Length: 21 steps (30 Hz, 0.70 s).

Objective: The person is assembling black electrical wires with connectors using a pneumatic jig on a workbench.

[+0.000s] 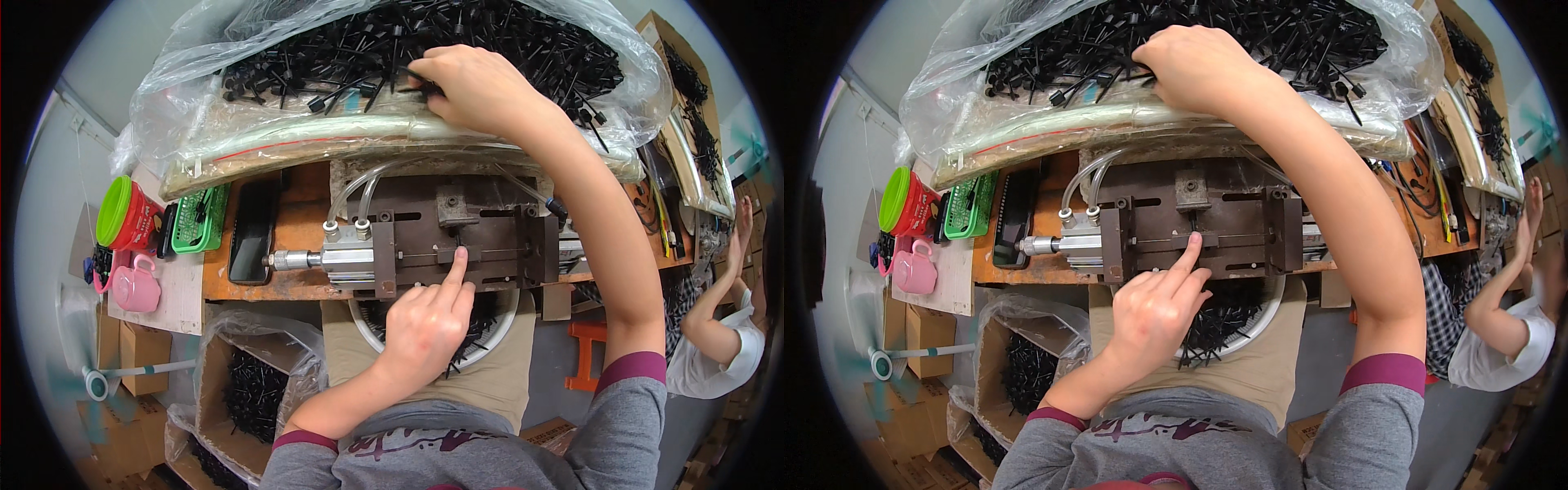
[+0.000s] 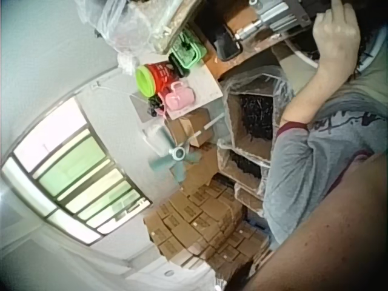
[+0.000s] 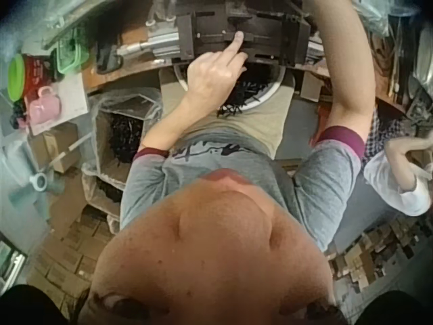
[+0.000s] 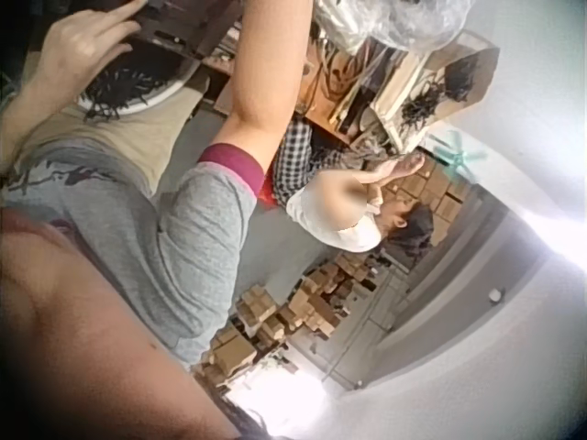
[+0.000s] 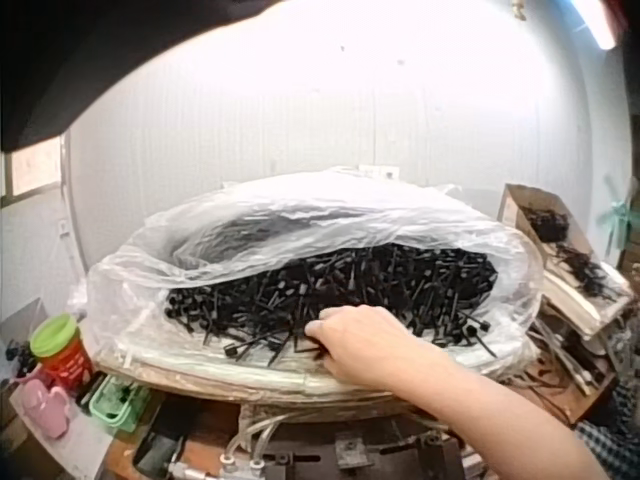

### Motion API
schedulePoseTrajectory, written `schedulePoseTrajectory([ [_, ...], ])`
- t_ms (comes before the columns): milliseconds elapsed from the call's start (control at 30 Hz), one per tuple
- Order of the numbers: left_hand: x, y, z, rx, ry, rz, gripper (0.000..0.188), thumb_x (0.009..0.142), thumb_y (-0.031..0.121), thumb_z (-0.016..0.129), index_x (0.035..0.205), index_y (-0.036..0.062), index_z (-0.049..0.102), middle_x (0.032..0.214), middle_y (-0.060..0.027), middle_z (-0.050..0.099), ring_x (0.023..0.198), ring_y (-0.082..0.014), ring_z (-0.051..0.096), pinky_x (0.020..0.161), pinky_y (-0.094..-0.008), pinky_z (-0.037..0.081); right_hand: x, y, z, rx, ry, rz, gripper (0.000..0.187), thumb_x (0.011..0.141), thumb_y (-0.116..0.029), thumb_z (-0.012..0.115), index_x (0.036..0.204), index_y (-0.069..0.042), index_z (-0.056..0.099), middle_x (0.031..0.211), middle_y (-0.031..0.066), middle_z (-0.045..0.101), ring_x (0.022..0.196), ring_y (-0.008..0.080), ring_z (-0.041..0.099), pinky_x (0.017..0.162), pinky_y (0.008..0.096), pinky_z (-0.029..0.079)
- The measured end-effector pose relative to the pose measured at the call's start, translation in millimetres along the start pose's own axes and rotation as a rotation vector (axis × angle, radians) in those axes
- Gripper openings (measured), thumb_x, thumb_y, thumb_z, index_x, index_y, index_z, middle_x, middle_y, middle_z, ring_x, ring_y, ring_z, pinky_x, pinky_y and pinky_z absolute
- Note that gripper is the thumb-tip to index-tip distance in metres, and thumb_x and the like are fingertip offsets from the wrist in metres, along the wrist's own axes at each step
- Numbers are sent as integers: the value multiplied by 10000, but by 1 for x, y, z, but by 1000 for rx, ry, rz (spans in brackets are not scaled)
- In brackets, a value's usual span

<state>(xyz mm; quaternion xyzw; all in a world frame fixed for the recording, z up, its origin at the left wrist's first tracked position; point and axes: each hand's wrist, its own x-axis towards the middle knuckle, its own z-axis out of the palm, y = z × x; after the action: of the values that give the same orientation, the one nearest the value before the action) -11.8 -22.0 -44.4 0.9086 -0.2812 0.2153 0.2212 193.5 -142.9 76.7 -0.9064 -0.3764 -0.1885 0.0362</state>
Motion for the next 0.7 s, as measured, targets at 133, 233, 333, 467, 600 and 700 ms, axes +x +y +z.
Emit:
schedulePoseTrajectory([
  [133, -1, -3, 0, -4, -6, -7, 275, 679, 125, 818, 909, 40, 693, 1294, -181, 643, 580, -187, 641, 588, -271, 506, -22, 16, -4, 371, 206, 64, 209, 868, -136, 697, 1055, -46, 714, 927, 45, 718, 785, 158, 656, 702, 303, 528],
  [233, -3, -5, 1, 1, -10, -8, 278, 681, 130, 819, 916, 47, 696, 1296, -169, 645, 564, -188, 635, 568, -273, 503, -37, 28, -24, 814, 154, 258, 197, 929, -206, 701, 1051, -57, 737, 918, -2, 705, 697, 37, 575, 649, 206, 475],
  [333, -1, -4, -3, -36, -42, 2, 300, 693, 135, 823, 951, 44, 699, 1292, -164, 649, 568, -190, 640, 572, -278, 510, -56, 41, -24, 993, 336, 398, 242, 942, -234, 696, 1078, -36, 727, 943, 19, 702, 727, 44, 588, 691, 224, 495],
  [467, 12, -2, -23, -307, 19, -63, 377, 727, 112, 836, 1071, 33, 702, 1283, -173, 654, 688, -193, 693, 665, -289, 555, -79, 54, -23, 1319, 483, 516, 305, 972, -197, 652, 1190, 16, 653, 1054, 45, 685, 765, 57, 597, 726, 207, 484],
  [600, 39, -11, -47, -367, 362, -74, 536, 725, 52, 849, 1225, 15, 659, 1346, -187, 608, 1158, -262, 635, 836, -331, 574, -95, 7, -38, 1570, 667, 493, 244, 951, -194, 676, 1090, 6, 673, 904, 44, 702, 567, 76, 583, 489, 238, 464],
  [700, 49, -17, -53, -632, 396, -158, 678, 726, 12, 833, 1349, 2, 567, 1421, -184, 539, 1187, -261, 618, 943, -371, 557, -123, -28, -36, 1765, 303, 541, 212, 949, -183, 675, 1061, -3, 670, 863, 41, 691, 562, 72, 592, 472, 211, 458],
])
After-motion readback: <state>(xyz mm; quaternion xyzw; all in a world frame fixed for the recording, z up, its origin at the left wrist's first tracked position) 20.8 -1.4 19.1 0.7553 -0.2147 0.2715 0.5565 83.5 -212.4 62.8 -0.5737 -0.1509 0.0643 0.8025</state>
